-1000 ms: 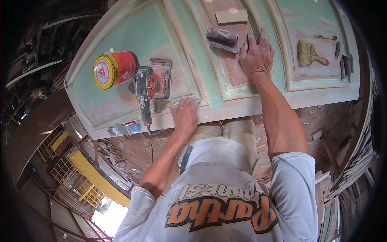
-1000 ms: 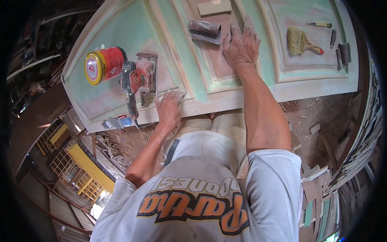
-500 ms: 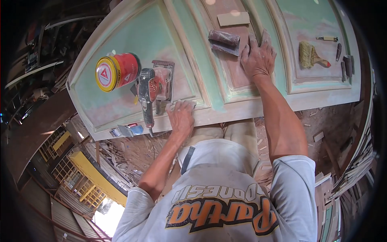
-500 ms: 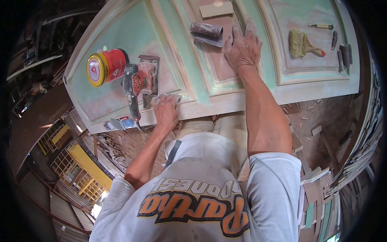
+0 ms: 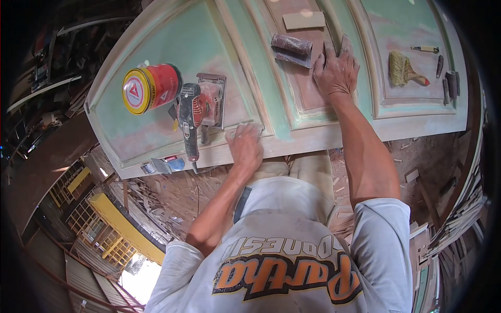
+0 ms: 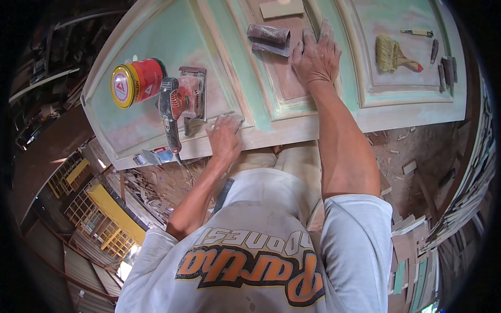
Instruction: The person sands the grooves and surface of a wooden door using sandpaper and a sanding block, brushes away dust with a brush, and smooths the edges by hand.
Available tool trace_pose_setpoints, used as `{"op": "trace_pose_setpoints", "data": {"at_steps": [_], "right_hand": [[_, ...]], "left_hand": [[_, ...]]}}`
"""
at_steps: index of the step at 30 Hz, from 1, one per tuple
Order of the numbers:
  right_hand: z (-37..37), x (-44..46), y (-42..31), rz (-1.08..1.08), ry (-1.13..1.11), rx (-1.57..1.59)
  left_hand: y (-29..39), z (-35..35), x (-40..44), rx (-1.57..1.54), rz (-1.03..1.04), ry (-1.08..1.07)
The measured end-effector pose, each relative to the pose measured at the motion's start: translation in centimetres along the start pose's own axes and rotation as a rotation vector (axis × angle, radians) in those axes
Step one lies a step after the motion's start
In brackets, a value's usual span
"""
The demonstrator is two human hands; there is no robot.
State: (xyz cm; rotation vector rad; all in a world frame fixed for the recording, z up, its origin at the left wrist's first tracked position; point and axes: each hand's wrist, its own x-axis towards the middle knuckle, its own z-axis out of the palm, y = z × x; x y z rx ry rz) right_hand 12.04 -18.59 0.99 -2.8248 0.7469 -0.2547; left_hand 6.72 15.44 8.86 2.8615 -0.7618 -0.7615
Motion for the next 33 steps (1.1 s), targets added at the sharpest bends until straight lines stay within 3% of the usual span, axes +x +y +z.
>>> {"op": "trace_pose_setpoints", "data": {"at_steps": [3, 5, 9, 12, 14, 18, 21, 24, 26, 31, 33], "right_hand": [[0.2, 0.0, 0.1, -0.021, 0.046, -0.017], [0.2, 0.0, 0.0, -0.011, 0.025, -0.023], [-0.2, -0.1, 0.0, 0.015, -0.041, -0.023], [0.0, 0.0, 0.1, 0.0, -0.011, -0.006], [0.2, 0.0, 0.0, 0.013, -0.015, -0.011], [-0.2, 0.0, -0.2, 0.019, -0.023, -0.017], [-0.1, 0.1, -0.2, 0.023, -0.026, -0.034], [0.0, 0.0, -0.2, 0.009, -0.022, -0.025], [0.1, 0.0, -0.1, 0.004, -0.012, -0.031], [0.2, 0.1, 0.0, 0.008, -0.009, -0.03], [0.2, 0.0, 0.0, 0.016, -0.005, -0.028]], "left_hand": [[0.0, 0.2, 0.3, 0.001, -0.095, 0.004], [-1.4, -1.1, 0.0, 0.016, 0.033, -0.054], [0.0, -1.3, 0.3, 0.022, -0.033, -0.14], [1.1, 0.3, 0.3, 0.012, -0.126, 0.014], [0.2, 0.0, -0.3, -0.102, -0.03, -0.034], [1.5, -1.2, 0.2, -0.108, -0.12, -0.052], [2.6, -1.2, 0.4, -0.111, -0.161, -0.212], [1.9, 0.4, -0.1, -0.181, -0.133, -0.039], [0.7, 0.3, -0.5, 0.003, 0.068, 0.033], [-0.3, -1.9, -0.3, 0.151, 0.195, -0.021], [1.3, -1.4, 0.1, 0.067, 0.01, -0.092]]}}
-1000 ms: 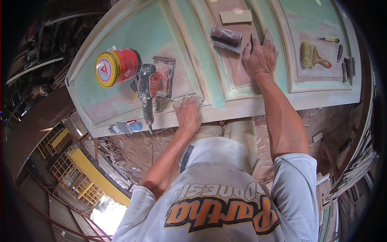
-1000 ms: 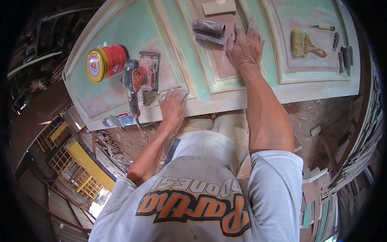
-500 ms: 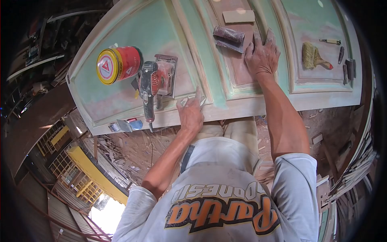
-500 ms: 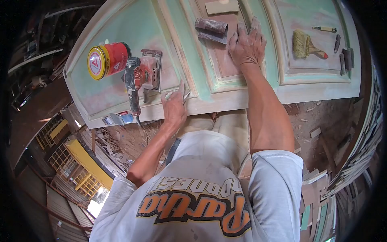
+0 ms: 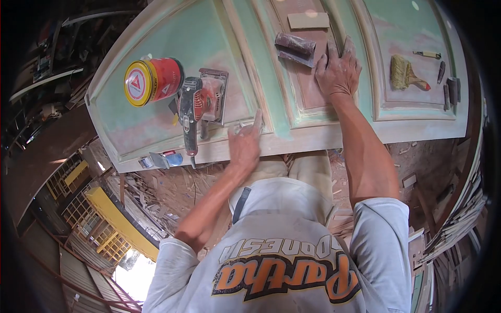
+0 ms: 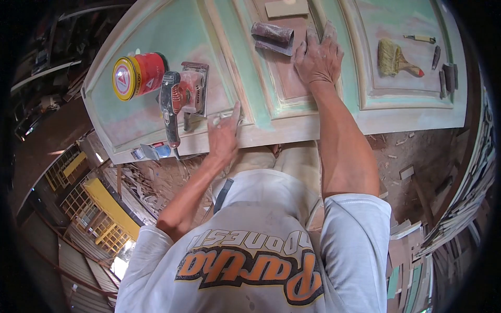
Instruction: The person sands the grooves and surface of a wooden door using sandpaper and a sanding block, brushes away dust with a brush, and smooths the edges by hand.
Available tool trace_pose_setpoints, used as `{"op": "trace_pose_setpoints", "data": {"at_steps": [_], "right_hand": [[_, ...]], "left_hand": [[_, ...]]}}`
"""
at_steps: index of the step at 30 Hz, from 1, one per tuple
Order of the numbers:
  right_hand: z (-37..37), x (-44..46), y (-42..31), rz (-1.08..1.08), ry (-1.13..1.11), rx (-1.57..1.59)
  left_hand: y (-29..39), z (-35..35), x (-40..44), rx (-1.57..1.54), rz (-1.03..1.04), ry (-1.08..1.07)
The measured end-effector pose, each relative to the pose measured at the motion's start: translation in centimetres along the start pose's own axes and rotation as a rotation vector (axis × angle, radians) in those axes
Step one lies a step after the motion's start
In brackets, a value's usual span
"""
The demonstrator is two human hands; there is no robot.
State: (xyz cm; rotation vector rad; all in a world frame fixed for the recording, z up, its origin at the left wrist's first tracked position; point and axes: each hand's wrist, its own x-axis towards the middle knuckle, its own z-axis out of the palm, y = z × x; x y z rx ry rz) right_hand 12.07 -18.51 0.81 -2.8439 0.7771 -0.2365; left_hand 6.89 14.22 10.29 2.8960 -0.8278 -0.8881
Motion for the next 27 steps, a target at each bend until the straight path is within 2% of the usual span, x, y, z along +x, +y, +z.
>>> {"op": "trace_pose_setpoints", "data": {"at_steps": [4, 6, 10, 13, 15, 16, 18, 22, 24, 25, 27], "right_hand": [[0.0, 0.2, 0.1, 0.002, -0.013, 0.015], [0.0, 0.0, 0.0, -0.015, -0.013, 0.022], [-0.2, 0.1, 0.0, -0.012, -0.005, 0.013], [-0.2, -0.1, 0.0, -0.003, -0.004, 0.01], [-0.2, 0.0, 0.0, -0.011, 0.002, 0.01], [-0.1, 0.1, 0.1, -0.018, 0.013, 0.018], [-0.1, 0.0, 0.1, -0.03, 0.021, 0.029], [-0.3, 0.0, 0.1, -0.013, -0.026, 0.031], [-0.3, -0.1, 0.1, -0.008, -0.037, 0.027], [-0.4, -0.2, 0.1, -0.014, -0.025, 0.018], [-0.2, 0.3, 0.1, -0.023, 0.001, 0.007]], "left_hand": [[1.2, 0.7, 0.2, -0.177, -0.13, 0.039], [-0.7, 1.1, -0.5, -0.075, 0.067, 0.133], [-2.1, 0.3, -0.6, 0.065, 0.138, 0.117], [0.0, 0.5, 0.0, -0.024, 0.021, 0.054], [1.4, 0.2, 0.4, -0.206, -0.104, 0.062], [0.9, 0.5, 0.4, -0.207, -0.103, 0.067], [-1.3, 1.2, -0.6, -0.147, 0.059, 0.156], [-2.8, 0.8, -0.7, -0.006, 0.045, 0.031], [-1.1, 2.4, -0.3, -0.143, 0.02, 0.147], [-0.1, 1.8, -0.3, -0.144, 0.018, 0.144], [1.1, 0.6, 0.3, -0.211, -0.121, 0.027]]}}
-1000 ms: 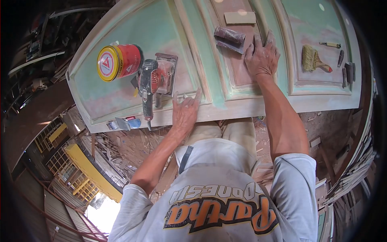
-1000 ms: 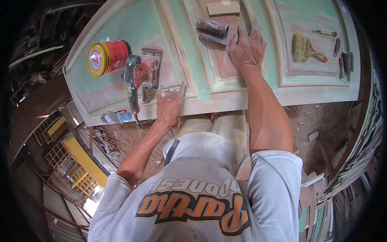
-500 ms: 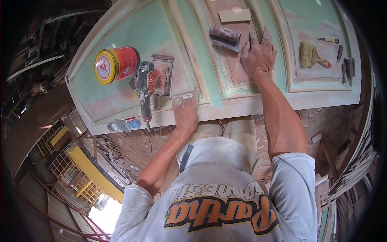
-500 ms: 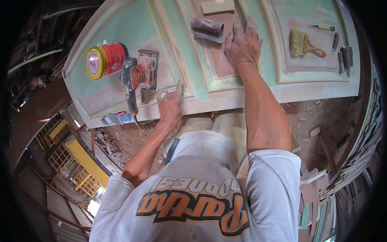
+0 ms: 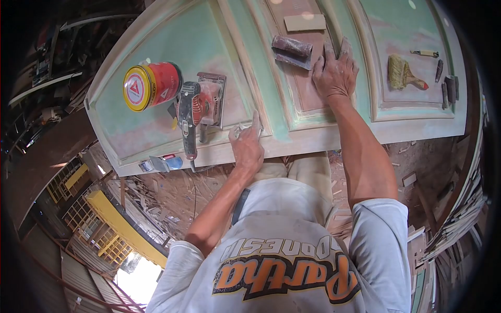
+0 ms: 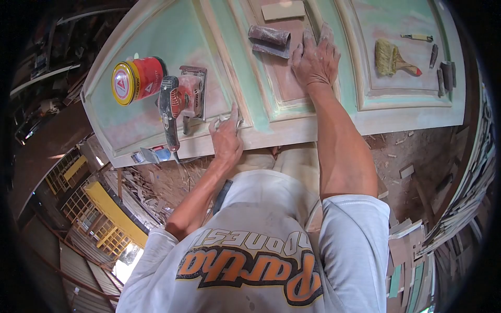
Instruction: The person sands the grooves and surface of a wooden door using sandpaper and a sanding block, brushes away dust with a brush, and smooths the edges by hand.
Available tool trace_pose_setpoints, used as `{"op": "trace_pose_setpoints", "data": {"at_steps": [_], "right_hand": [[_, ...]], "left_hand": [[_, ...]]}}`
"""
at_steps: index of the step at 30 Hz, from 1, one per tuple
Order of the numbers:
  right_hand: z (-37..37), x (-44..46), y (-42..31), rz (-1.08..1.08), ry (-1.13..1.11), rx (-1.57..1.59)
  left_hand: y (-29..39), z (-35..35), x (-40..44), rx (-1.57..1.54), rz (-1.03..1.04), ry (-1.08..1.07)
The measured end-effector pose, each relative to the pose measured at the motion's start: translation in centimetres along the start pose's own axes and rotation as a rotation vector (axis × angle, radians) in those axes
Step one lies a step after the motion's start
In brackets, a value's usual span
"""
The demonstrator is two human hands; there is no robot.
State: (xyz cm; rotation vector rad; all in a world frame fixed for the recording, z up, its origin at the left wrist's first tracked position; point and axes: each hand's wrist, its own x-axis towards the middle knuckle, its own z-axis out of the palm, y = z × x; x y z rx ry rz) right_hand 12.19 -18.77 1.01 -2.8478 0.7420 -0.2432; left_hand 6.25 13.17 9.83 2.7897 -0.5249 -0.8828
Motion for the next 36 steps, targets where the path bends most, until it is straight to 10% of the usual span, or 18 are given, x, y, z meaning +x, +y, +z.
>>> {"op": "trace_pose_setpoints", "data": {"at_steps": [36], "right_hand": [[-0.3, -0.1, -0.2, 0.014, -0.04, -0.002]], "left_hand": [[-1.1, 1.3, -0.4, 0.058, 0.072, 0.068]]}}
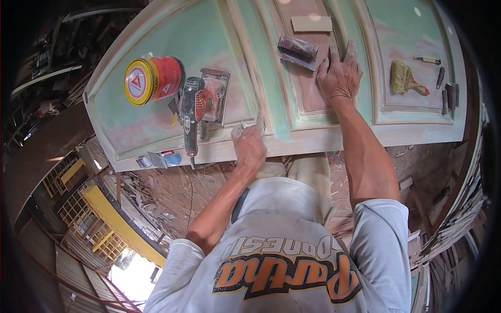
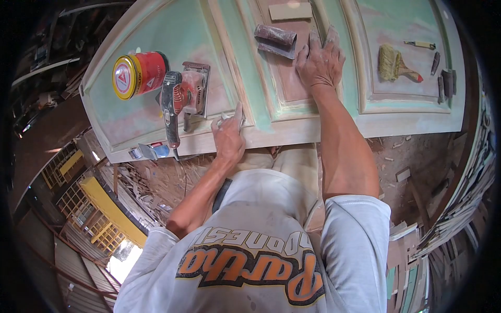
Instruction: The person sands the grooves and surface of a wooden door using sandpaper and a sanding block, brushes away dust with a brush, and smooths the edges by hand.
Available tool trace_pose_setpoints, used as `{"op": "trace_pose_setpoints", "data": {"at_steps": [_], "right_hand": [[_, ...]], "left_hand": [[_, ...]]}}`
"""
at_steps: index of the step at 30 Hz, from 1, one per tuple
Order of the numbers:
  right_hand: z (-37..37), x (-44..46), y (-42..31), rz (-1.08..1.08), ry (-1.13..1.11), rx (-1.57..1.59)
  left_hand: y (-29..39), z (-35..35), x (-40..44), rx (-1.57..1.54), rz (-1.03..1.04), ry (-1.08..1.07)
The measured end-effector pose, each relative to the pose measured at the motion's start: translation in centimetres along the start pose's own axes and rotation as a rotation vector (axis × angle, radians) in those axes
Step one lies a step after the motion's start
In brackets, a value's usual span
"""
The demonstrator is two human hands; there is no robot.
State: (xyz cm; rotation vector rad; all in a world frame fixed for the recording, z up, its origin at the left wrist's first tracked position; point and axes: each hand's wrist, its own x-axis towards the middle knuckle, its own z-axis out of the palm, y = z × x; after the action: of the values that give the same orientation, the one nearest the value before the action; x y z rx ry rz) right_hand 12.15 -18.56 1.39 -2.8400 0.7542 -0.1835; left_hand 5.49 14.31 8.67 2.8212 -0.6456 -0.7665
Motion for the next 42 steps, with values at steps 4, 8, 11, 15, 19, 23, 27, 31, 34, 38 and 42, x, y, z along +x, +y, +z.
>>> {"op": "trace_pose_setpoints", "data": {"at_steps": [4, 8, 11, 15, 19, 23, 27, 31, 34, 38, 42], "right_hand": [[0.2, 0.4, -0.2, -0.009, 0.021, -0.027], [0.1, 0.0, 0.0, -0.01, 0.016, 0.0], [0.3, 0.0, 0.0, -0.008, 0.044, 0.008], [0.2, 0.0, -0.2, -0.013, 0.029, -0.007], [0.4, 0.0, 0.1, 0.001, 0.007, -0.011], [0.4, -0.1, 0.0, -0.007, 0.04, -0.016], [0.3, 0.0, 0.0, -0.007, 0.03, -0.027], [0.1, -0.1, -0.1, -0.011, 0.019, -0.029], [0.1, -0.1, 0.0, -0.015, 0.023, -0.031], [0.0, 0.0, -0.3, -0.026, 0.047, -0.02], [-0.5, 0.0, -0.2, 0.004, 0.005, -0.011]], "left_hand": [[-3.5, -1.8, -0.8, 0.059, 0.084, 0.048], [-2.3, 0.5, -0.4, -0.046, 0.146, 0.176], [-0.3, 0.7, 0.2, -0.078, 0.029, 0.1], [-3.1, -0.8, -1.2, -0.094, 0.134, 0.073], [-4.0, -0.5, -1.4, -0.289, 0.003, 0.048], [-4.6, 0.2, -1.1, -0.314, -0.031, -0.016], [-2.6, -1.8, -0.9, -0.032, 0.002, -0.037], [-0.7, -1.1, 0.3, -0.021, 0.007, -0.026], [-0.6, -1.4, 0.3, -0.02, 0.017, -0.049], [-3.4, -2.0, -0.4, 0.172, 0.195, -0.005], [-3.0, -1.6, -0.4, 0.083, 0.062, -0.05]]}}
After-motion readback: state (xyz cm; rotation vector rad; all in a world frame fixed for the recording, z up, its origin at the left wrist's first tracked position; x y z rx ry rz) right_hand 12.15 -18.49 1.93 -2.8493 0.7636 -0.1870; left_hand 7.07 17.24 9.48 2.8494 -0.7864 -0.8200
